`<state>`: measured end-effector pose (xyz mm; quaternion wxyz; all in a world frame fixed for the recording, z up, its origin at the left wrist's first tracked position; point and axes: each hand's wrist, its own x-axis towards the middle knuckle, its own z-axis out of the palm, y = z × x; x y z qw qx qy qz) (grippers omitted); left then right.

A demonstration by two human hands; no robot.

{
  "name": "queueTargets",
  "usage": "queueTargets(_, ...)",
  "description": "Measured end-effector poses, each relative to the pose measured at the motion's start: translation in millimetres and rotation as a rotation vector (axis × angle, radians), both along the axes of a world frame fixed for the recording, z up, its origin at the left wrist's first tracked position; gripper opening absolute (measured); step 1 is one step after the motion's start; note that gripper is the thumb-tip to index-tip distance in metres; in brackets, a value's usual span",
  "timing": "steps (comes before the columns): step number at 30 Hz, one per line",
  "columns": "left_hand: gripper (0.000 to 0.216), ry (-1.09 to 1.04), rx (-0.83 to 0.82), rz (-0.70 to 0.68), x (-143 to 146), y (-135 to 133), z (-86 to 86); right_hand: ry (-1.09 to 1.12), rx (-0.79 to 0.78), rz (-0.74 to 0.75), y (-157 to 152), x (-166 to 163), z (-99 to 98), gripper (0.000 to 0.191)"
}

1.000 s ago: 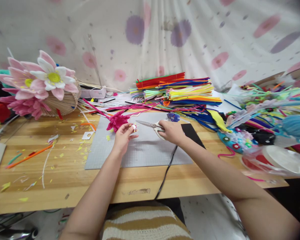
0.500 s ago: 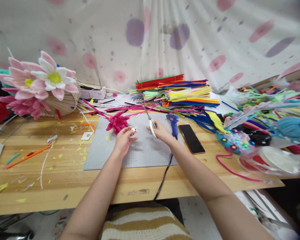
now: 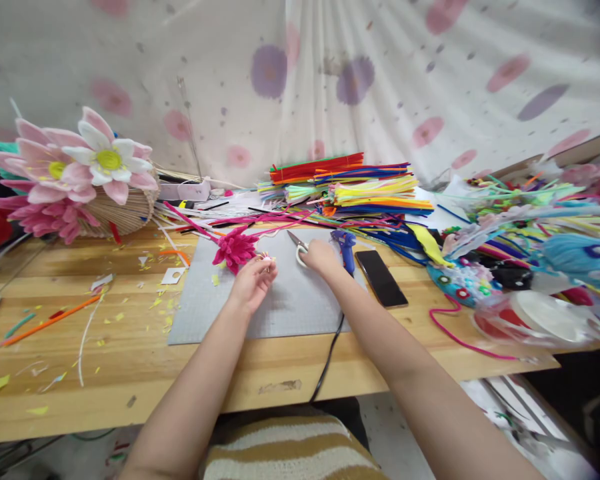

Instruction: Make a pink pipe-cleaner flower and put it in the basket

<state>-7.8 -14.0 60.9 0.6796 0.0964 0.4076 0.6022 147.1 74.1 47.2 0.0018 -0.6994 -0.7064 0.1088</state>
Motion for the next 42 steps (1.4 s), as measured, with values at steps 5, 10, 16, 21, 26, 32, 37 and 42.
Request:
queueTargets(5, 0.014, 0.011, -0.025, 0.127, -11, 5, 0.8, 0.072, 0.071, -0.026, 30, -15, -9.0, 0.043)
queueTargets(10, 0.012, 0.018, -0.029, 0.171, -12, 3, -6.5, 0.118, 0.198, 0.087, 46, -19, -13.9, 0.039)
queueTargets(16, 0.017, 0.029, -0.044, 0.156, -13, 7, -13.9, 0.435, 0.245, 0.163, 24, -24, 0.3, 0.026)
queueTargets(21, 0.016, -0.022, 0.006, 0.198, -4, 15, -19.6, 1.345, -0.242, 0.285, -25, -43, 1.7, 0.04)
queueTargets(26, 0.014, -0.072, -0.026, 0.185, 2, 16, -18.0, 1.553, -0.334, 0.179, -36, -48, -7.0, 0.046)
queueTargets(32, 0.013, -0.138, -0.081, 0.142, 2, 11, -14.8, 1.562, -0.358, 0.145, -33, -45, -7.2, 0.046)
queueTargets(37, 0.008, -0.097, -0.064, 0.094, 0, 9, -19.9, 1.586, -0.338, 0.108, -31, -43, -11.4, 0.044)
queueTargets(42, 0.019, 0.349, 0.121, 0.188, -3, 11, -27.8, 1.509, -0.276, 0.109, -27, -43, -9.5, 0.041)
